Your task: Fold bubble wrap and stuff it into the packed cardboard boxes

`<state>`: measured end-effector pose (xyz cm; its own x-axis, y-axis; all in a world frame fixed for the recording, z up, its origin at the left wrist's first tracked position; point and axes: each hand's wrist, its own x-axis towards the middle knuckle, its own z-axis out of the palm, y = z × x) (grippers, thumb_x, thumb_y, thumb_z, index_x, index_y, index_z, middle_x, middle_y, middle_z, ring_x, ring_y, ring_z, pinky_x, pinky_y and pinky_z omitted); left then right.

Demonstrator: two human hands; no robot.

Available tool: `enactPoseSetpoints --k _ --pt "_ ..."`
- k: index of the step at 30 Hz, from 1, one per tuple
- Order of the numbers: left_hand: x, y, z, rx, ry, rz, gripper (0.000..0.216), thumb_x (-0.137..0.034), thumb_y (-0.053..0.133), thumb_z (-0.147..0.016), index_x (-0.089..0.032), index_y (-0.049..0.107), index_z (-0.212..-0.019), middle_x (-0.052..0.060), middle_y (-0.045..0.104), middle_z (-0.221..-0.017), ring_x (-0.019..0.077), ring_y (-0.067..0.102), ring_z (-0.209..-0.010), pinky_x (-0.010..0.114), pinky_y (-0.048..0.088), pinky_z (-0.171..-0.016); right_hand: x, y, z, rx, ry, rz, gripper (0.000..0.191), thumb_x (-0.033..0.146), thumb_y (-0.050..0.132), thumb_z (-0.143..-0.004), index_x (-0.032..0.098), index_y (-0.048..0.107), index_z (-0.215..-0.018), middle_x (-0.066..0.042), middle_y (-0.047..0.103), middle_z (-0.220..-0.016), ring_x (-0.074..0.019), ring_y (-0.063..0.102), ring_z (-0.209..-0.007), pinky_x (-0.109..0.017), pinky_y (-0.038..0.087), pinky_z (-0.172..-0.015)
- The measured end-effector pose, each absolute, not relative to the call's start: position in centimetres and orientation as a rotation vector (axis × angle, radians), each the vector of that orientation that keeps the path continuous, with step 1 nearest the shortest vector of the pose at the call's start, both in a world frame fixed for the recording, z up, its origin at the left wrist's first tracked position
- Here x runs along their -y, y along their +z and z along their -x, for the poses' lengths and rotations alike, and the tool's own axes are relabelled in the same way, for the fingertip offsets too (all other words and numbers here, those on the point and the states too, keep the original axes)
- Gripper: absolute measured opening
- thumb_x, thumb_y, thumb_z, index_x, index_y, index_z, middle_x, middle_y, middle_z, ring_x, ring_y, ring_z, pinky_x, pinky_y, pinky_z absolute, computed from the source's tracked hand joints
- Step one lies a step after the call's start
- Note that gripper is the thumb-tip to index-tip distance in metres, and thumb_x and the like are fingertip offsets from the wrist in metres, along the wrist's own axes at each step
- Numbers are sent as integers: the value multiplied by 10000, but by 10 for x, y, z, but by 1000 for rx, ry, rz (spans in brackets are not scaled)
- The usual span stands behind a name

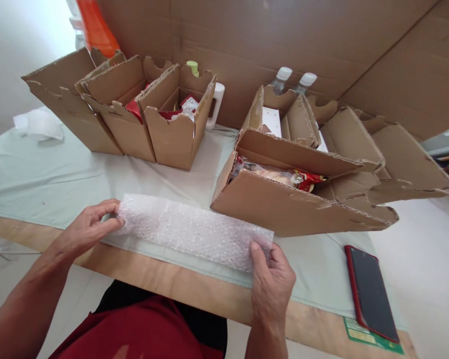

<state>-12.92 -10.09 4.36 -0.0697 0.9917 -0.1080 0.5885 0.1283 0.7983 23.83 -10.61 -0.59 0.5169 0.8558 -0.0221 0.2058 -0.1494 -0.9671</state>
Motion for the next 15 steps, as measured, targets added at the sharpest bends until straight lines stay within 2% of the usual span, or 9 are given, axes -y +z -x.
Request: enactPoseSetpoints --k 4,6,8,10,13,15 --pt "101 32 137 -2023 555 -1724 232 -398 485 -764 -229 630 -699 58 670 -774 260 582 -788 353 464 -679 95 -14 -246 1071 685 1742 389 497 772 -765 174 718 -975 -24 696 -809 -173 595 -709 -324 472 -688" --pt "102 27 139 -2170 510 -1773 266 -380 472 -778 -208 672 -812 86 702 -839 275 592 -789 425 483 -771 93 -15 -248 1079 639 1749 444 484 755 -757 165 702 -1062 -51 710 -869 -196 626 -757 -354 499 -735" --pt "105 24 138 -2246 572 -1797 323 -379 477 -800 -184 691 -945 110 722 -921 290 607 -824 455 490 -800 94 -14 -249 1085 538 1765 508 468 742 -757 156 682 -1153 -87 725 -964 -215 647 -820 -379 511 -775" --pt "108 26 134 -2228 697 -1798 343 -394 495 -824 -182 691 -1010 110 727 -955 295 616 -868 412 502 -720 98 -11 -250 1114 433 1782 514 462 714 -783 157 675 -1196 -113 728 -1045 -222 652 -859 -380 510 -781" --pt "113 32 126 -2054 898 -1727 261 -395 543 -865 -211 703 -960 80 719 -938 274 627 -922 301 446 -547 107 -8 -250 1191 329 1798 427 455 665 -841 165 711 -1151 -110 728 -1046 -218 643 -870 -367 501 -786" --pt "115 38 122 -1869 1022 -1645 177 -356 596 -888 -226 714 -907 49 703 -901 229 633 -892 274 449 -567 111 -8 -249 1260 290 1793 371 440 645 -869 165 735 -1101 -102 725 -1019 -207 633 -851 -363 501 -802"
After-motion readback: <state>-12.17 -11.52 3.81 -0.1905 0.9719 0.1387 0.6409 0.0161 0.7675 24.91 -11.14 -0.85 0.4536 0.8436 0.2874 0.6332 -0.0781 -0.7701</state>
